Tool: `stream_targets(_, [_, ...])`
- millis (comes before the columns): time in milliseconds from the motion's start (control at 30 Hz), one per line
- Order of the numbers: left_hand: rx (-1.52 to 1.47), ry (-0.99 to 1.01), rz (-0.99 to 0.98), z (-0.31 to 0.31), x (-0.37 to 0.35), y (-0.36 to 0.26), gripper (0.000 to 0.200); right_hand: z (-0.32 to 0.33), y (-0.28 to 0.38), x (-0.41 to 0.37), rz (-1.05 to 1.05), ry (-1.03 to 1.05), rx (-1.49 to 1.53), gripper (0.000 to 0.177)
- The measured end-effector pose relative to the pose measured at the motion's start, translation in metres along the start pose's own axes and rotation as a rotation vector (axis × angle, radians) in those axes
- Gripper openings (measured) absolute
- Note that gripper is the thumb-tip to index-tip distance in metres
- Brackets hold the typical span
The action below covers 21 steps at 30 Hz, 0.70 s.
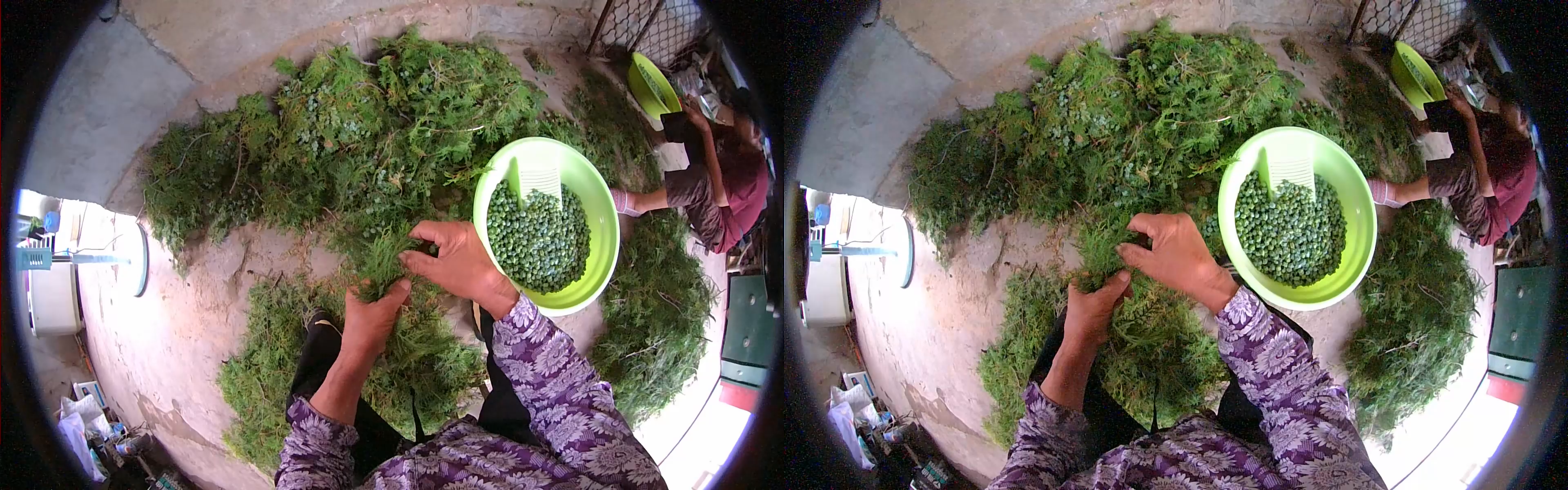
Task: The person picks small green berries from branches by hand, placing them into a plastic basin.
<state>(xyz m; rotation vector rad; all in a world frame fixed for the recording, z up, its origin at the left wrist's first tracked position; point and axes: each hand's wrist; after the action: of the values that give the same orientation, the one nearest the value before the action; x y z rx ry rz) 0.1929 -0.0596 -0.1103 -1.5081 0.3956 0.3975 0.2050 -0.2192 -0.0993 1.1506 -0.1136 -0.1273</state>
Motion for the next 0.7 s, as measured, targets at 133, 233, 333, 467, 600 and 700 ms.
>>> stream_targets(133, [-0.056,-0.051,0.028,0.000,-0.004,-0.010,0.009,-0.005,-0.002,0.001,0.001,-0.140,0.103,0.016])
stream_targets(233, [-0.064,-0.016,0.025,0.004,-0.001,-0.011,0.012,-0.010,-0.011,0.005,-0.049,-0.147,0.196,0.016])
stream_targets(333, [-0.085,-0.043,0.065,0.005,-0.003,-0.012,0.012,-0.006,-0.010,0.008,-0.126,-0.195,0.144,0.015])
stream_targets(467, [-0.013,0.006,0.040,0.011,-0.005,-0.010,0.013,0.023,-0.017,0.018,-0.316,-0.308,0.362,0.011])
stream_targets(600, [-0.111,-0.006,-0.060,0.011,0.001,-0.001,0.013,0.025,0.006,0.011,-0.502,-0.111,0.899,0.010])
stream_targets(700, [-0.140,-0.074,0.044,0.010,-0.001,-0.008,0.011,0.020,0.009,0.009,-0.516,0.027,0.999,0.010])
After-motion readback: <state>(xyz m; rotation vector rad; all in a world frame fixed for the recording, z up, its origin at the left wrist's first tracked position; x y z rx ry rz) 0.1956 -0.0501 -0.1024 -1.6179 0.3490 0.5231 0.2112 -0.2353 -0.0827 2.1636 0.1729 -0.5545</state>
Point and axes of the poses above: each hand's wrist, its own x-axis towards the middle knuckle, its own z-axis out of the back of the hand, y = z × x, and after that the axes turned 13 degrees about -y, right-handed
